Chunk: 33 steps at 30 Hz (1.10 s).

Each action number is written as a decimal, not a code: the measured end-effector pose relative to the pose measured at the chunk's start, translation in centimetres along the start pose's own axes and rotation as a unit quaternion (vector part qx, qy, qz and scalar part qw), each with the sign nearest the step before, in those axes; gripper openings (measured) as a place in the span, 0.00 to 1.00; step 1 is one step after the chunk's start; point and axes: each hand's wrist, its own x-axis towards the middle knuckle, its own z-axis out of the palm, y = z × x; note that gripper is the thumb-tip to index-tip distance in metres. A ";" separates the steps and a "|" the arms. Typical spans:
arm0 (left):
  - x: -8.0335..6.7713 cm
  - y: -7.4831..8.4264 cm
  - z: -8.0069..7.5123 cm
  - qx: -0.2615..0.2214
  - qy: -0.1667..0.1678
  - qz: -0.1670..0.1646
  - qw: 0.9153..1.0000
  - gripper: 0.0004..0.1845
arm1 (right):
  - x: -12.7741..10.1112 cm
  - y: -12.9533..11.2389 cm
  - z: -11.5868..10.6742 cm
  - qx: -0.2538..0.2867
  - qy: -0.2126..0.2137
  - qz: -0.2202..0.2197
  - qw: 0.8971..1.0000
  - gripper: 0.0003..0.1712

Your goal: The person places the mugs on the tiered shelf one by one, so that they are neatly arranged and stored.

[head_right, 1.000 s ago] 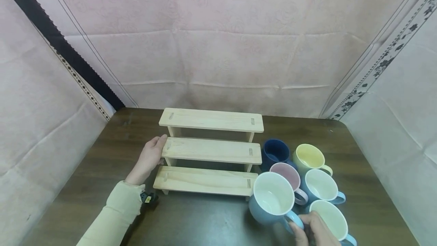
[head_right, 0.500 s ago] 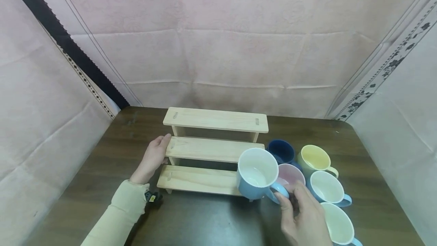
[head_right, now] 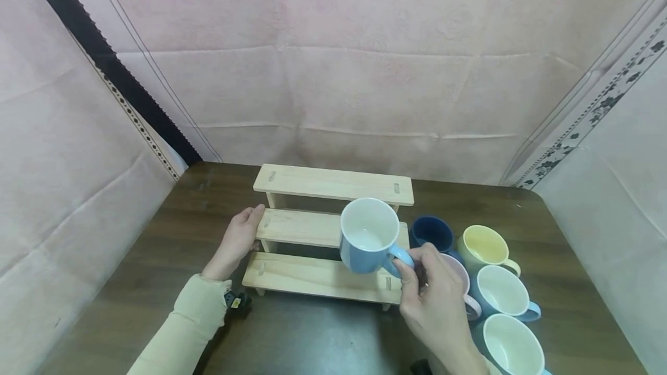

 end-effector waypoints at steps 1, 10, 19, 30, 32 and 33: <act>0.0 0.0 0.0 0.000 -0.001 -0.001 1.000 0.23 | 0.2 0.0 0.2 0.001 0.000 0.003 1.000 0.13; 0.0 0.0 -0.1 -0.001 0.004 0.003 1.000 0.23 | 2.0 -0.1 2.0 -0.036 0.006 0.020 0.999 0.10; -0.1 -0.1 0.1 -0.006 0.008 0.001 1.000 0.22 | 3.9 -0.5 3.7 0.031 -0.010 0.035 0.999 0.09; -0.2 0.0 0.3 -0.009 0.015 0.003 1.000 0.23 | 5.4 -1.3 4.6 0.037 0.009 0.015 0.999 0.08; -0.2 0.0 0.3 -0.008 0.015 0.006 1.000 0.23 | 5.7 -1.4 4.6 0.040 0.012 0.009 0.999 0.08; -0.2 -0.1 0.2 -0.008 0.015 0.007 1.000 0.23 | 5.8 -1.5 4.6 0.040 0.013 0.005 0.999 0.08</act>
